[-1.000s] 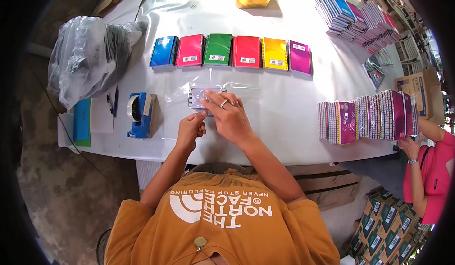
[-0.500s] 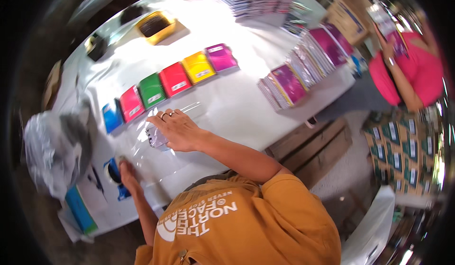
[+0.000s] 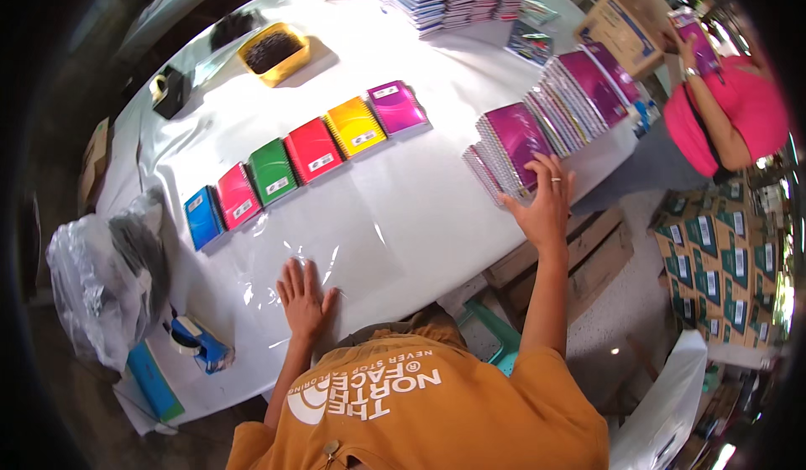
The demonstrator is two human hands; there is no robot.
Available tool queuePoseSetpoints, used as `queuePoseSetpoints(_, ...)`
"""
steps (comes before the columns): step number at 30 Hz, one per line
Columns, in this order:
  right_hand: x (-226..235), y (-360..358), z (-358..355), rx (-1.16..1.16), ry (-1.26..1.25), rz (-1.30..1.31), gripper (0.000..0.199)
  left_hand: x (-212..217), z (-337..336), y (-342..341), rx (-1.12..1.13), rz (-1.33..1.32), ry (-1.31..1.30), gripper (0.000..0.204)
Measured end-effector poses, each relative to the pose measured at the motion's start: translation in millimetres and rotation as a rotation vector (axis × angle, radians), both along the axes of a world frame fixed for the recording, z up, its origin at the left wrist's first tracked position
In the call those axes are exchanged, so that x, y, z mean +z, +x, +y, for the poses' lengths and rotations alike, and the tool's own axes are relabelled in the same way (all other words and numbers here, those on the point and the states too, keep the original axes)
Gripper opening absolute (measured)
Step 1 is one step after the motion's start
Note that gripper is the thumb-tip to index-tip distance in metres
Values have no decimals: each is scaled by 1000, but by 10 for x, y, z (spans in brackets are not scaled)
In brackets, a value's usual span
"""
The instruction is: The person gathers small colorful notebooks from a table, stacks them, and places a stack into a clear plastic bag. The person then seals the bag using adhesive tape from a dispenser and places the packaged notebooks aside.
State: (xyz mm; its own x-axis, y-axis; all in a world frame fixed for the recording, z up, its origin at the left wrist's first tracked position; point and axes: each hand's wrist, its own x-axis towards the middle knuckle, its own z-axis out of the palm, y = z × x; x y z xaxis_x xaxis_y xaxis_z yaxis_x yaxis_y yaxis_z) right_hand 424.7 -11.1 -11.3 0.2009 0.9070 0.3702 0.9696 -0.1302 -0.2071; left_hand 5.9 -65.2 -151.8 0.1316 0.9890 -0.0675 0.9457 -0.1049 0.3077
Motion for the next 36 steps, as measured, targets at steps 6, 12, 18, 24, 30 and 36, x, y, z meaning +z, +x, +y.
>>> queuePoseSetpoints(6, -154, -724, 599, 88, 344, -20, 38, 54, -247, 115, 1, 71, -61, 79)
queuePoseSetpoints(12, -664, -993, 1689, 152, 98, 487, 32, -9, -339, 214, 14, 80, -66, 82)
queuePoseSetpoints(18, -1147, -892, 2621, -185, -472, 342, 58, -38, -412, 180, 10, -31, 69, 73)
queuePoseSetpoints(24, -992, -741, 2541, 58, -430, 1170, 56, 103, -353, 169, 39, -99, 46, 67)
queuePoseSetpoints(30, -702, -1457, 1247, 589, -488, 1832, 47, 166, -193, 83, 93, -489, 59, 70)
queuePoseSetpoints(36, -824, -2132, 112, 611, -924, 1876, 46, 723, 172, 277, 418, -1219, -259, 54)
